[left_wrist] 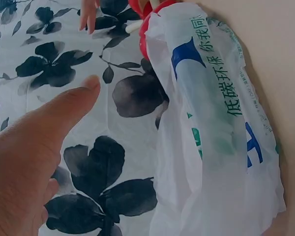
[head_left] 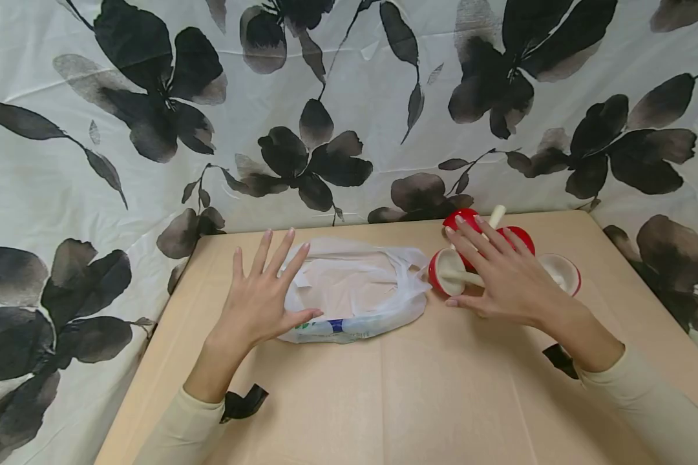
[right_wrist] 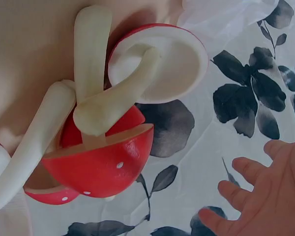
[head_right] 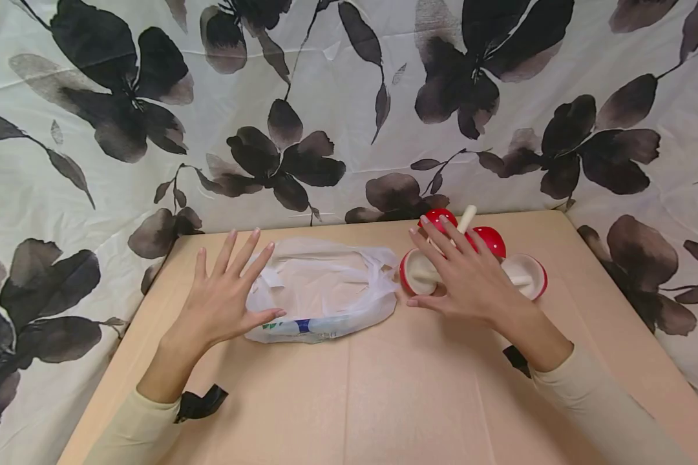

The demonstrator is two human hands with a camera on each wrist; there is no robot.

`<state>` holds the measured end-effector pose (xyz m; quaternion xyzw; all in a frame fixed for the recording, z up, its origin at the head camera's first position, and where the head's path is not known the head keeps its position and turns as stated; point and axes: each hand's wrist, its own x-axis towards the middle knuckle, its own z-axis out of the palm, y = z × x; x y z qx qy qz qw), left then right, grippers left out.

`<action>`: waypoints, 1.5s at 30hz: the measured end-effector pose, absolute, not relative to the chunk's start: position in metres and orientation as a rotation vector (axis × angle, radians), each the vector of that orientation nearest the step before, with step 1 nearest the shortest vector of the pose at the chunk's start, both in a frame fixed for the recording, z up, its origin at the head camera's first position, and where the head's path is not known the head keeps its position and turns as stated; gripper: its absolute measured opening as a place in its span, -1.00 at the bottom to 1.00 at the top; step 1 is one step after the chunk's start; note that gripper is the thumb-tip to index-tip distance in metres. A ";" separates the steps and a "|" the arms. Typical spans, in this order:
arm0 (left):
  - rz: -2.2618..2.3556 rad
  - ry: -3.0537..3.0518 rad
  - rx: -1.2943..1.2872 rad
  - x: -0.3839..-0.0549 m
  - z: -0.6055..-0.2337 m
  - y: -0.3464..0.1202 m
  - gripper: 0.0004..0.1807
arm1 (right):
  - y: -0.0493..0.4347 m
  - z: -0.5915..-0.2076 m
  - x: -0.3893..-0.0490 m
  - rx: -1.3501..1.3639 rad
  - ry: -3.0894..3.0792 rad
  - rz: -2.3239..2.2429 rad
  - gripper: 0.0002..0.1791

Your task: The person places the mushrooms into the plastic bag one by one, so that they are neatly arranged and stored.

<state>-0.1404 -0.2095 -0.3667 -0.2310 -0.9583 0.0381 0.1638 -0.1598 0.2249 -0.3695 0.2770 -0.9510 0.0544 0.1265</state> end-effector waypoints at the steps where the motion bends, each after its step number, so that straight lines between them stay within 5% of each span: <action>1: 0.115 -2.742 -0.650 -0.141 -0.367 -0.211 0.23 | 0.226 -0.369 -0.160 0.807 -2.780 0.165 0.25; 10: 0.107 -2.770 -0.649 -0.147 -0.367 -0.228 0.20 | 0.236 -0.360 -0.165 0.791 -2.902 0.218 0.24; 26: -0.519 -3.135 -0.602 -0.154 -0.371 -0.271 -0.15 | 0.247 -0.350 -0.168 0.828 -3.004 0.263 -0.09; 35: -0.735 -3.213 -0.548 -0.163 -0.379 -0.287 -0.35 | 0.250 -0.351 -0.171 0.844 -3.049 0.274 -0.49; 45: -0.986 -3.176 -0.434 -0.174 -0.404 -0.280 -0.31 | 0.245 -0.364 -0.176 0.922 -3.073 0.334 -0.54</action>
